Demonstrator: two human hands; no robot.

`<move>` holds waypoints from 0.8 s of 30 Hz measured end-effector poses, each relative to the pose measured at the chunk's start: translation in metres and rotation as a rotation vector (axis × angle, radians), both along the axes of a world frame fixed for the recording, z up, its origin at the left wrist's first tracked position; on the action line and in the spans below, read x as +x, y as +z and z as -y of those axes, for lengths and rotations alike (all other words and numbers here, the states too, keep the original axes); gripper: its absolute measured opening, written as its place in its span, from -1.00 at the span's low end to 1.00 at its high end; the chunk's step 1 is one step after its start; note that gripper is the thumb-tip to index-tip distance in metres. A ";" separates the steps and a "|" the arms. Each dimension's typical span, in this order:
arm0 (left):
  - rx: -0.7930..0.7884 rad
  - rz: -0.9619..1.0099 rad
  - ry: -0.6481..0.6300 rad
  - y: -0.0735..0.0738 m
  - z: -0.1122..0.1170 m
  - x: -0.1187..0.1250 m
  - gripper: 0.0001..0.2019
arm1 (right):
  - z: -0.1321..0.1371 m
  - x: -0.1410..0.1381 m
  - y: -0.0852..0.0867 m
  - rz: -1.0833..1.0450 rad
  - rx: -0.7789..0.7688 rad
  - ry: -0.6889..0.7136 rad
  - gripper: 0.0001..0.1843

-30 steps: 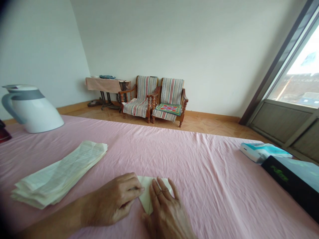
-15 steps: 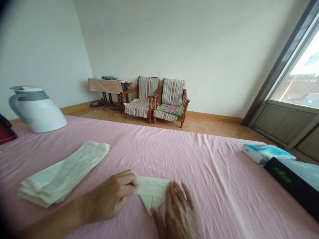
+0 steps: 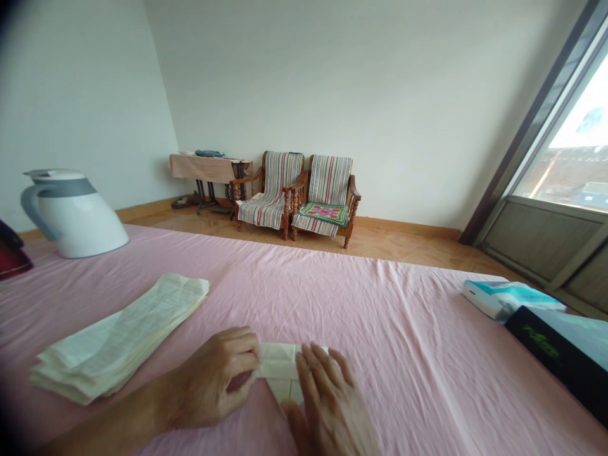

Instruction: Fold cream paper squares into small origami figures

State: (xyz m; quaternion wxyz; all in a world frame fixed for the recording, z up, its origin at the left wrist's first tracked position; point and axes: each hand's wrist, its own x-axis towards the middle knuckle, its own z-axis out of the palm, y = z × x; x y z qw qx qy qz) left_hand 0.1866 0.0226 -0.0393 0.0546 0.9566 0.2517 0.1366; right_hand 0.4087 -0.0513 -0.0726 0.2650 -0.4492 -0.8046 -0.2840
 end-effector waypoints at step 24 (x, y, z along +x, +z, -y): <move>-0.248 0.332 0.252 -0.020 -0.007 0.010 -0.62 | 0.002 0.023 -0.016 -0.142 -0.214 -0.087 -0.76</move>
